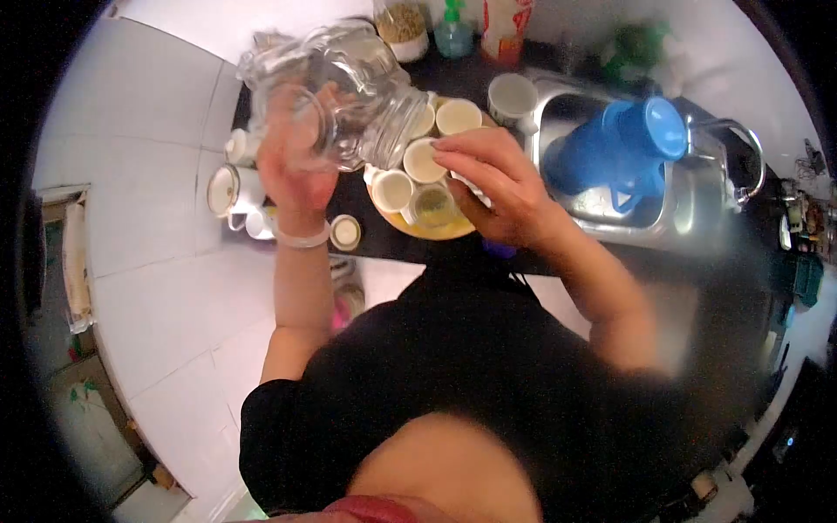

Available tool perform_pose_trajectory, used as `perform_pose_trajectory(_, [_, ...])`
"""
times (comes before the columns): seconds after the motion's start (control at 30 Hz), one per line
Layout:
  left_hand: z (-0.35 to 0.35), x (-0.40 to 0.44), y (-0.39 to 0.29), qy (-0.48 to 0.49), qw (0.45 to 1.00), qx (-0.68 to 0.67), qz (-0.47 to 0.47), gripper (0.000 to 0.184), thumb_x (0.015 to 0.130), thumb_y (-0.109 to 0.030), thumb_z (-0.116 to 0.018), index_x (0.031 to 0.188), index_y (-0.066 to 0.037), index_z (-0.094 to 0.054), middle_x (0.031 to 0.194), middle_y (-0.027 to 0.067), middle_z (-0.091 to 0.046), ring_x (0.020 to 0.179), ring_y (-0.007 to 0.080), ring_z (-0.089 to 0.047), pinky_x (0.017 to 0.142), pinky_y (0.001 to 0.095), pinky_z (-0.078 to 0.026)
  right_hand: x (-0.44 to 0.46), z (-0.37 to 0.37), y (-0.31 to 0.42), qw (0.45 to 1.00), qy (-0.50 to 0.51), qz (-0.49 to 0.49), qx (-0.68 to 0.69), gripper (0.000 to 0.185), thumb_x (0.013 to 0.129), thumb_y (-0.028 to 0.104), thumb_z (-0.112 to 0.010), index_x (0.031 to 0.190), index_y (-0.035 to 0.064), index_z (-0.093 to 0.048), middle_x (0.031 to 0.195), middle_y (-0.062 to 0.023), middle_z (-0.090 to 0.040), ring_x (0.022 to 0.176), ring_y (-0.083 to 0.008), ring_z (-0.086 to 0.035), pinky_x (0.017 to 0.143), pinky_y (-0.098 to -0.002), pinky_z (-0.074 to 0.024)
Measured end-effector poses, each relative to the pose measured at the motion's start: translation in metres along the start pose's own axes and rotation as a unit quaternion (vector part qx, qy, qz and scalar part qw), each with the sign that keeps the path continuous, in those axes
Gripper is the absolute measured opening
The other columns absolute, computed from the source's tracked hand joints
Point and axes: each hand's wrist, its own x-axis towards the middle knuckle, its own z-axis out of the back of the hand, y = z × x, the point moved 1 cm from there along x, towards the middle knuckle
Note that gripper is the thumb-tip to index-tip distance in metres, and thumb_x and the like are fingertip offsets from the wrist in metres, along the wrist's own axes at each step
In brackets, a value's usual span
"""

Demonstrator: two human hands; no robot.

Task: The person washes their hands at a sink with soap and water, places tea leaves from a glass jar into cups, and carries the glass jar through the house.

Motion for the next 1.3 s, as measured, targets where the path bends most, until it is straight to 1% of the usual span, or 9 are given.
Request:
perform_pose_trajectory(0.17, [-0.014,0.011,0.009,0.119,0.982,-0.148,0.011,0.059,0.084,-0.026,-0.048,0.134,-0.004,-0.024,0.126,0.0234,-0.044,0.116,0.0349,-0.045,0.097,0.0491,-0.038,0.008,-0.002,-0.007,0.991,-0.046,-0.115,0.045,0.036,0.079,0.004,-0.059,0.114,-0.0009,-0.053,0.109,-0.0154,-0.057,0.107,-0.0285,-0.052,0.094,-0.0358,-0.0387])
perform_pose_trajectory(0.2, [-0.014,0.011,0.013,0.098,0.989,-0.110,0.003,0.060,0.084,-0.025,-0.048,0.134,-0.003,-0.024,0.127,0.0231,-0.043,0.116,0.0338,-0.045,0.097,0.0482,-0.038,0.004,-0.009,-0.012,0.947,-0.117,-0.227,0.193,0.033,0.082,0.007,-0.057,0.114,-0.0012,-0.053,0.109,-0.0147,-0.057,0.107,-0.0270,-0.052,0.095,-0.0355,-0.0382])
perform_pose_trajectory(0.27, [-0.014,0.015,0.019,0.056,0.998,-0.030,-0.017,0.060,0.084,-0.024,-0.049,0.134,-0.003,-0.024,0.128,0.0226,-0.042,0.116,0.0316,-0.045,0.096,0.0463,-0.039,-0.007,-0.033,-0.027,0.745,-0.248,-0.415,0.459,0.031,0.088,0.015,-0.053,0.115,-0.0017,-0.053,0.110,-0.0132,-0.057,0.106,-0.0240,-0.053,0.096,-0.0348,-0.0374])
perform_pose_trajectory(0.4, [-0.014,0.016,0.035,0.046,0.989,0.114,-0.088,0.063,0.079,-0.009,-0.054,0.133,-0.002,-0.023,0.123,0.0175,-0.046,0.113,0.0259,-0.047,0.097,0.0388,-0.038,-0.011,-0.055,-0.036,0.496,-0.320,-0.536,0.604,0.030,0.093,0.012,-0.042,0.116,-0.0065,-0.048,0.115,-0.0162,-0.055,0.106,-0.0240,-0.053,0.096,-0.0370,-0.0407])
perform_pose_trajectory(0.53, [-0.028,0.007,0.036,0.010,0.991,0.111,-0.074,0.078,0.068,-0.003,-0.066,0.133,-0.004,-0.023,0.123,0.0158,-0.042,0.112,0.0249,-0.045,0.096,0.0357,-0.038,-0.017,-0.071,-0.040,0.516,-0.318,-0.470,0.642,0.029,0.093,0.013,-0.040,0.114,-0.0053,-0.050,0.113,-0.0156,-0.056,0.104,-0.0250,-0.055,0.093,-0.0372,-0.0421])
perform_pose_trajectory(0.73, [-0.066,0.005,0.034,0.042,0.935,0.317,-0.151,0.091,0.062,-0.009,-0.078,0.132,-0.005,-0.019,0.121,0.0151,-0.040,0.110,0.0229,-0.046,0.094,0.0347,-0.039,-0.024,-0.086,-0.056,0.409,-0.346,-0.444,0.719,0.025,0.090,0.013,-0.045,0.108,-0.0020,-0.054,0.106,-0.0147,-0.059,0.100,-0.0255,-0.057,0.091,-0.0379,-0.0447])
perform_pose_trajectory(1.17, [-0.121,0.018,0.071,0.118,0.830,0.503,-0.210,0.095,0.056,-0.026,-0.080,0.130,0.000,-0.025,0.118,0.0204,-0.040,0.110,0.0324,-0.044,0.093,0.0395,-0.037,-0.042,-0.072,-0.086,0.275,-0.420,-0.320,0.803,0.023,0.088,0.011,-0.046,0.105,-0.0013,-0.055,0.106,-0.0150,-0.058,0.100,-0.0239,-0.056,0.091,-0.0375,-0.0444])
perform_pose_trajectory(1.27, [-0.129,0.021,0.081,0.124,0.805,0.539,-0.214,0.096,0.056,-0.028,-0.080,0.130,0.000,-0.025,0.120,0.0211,-0.040,0.110,0.0340,-0.043,0.094,0.0407,-0.036,-0.041,-0.065,-0.084,0.312,-0.421,-0.332,0.784,0.024,0.088,0.012,-0.046,0.105,-0.0017,-0.055,0.107,-0.0159,-0.057,0.101,-0.0255,-0.054,0.092,-0.0386,-0.0432])
perform_pose_trajectory(1.3, [-0.130,0.024,0.083,0.123,0.796,0.551,-0.217,0.096,0.056,-0.028,-0.080,0.130,0.000,-0.025,0.120,0.0213,-0.040,0.111,0.0345,-0.043,0.094,0.0412,-0.036,-0.042,-0.071,-0.091,0.253,-0.438,-0.300,0.809,0.025,0.089,0.014,-0.045,0.105,-0.0022,-0.055,0.107,-0.0166,-0.057,0.101,-0.0274,-0.054,0.093,-0.0402,-0.0422])
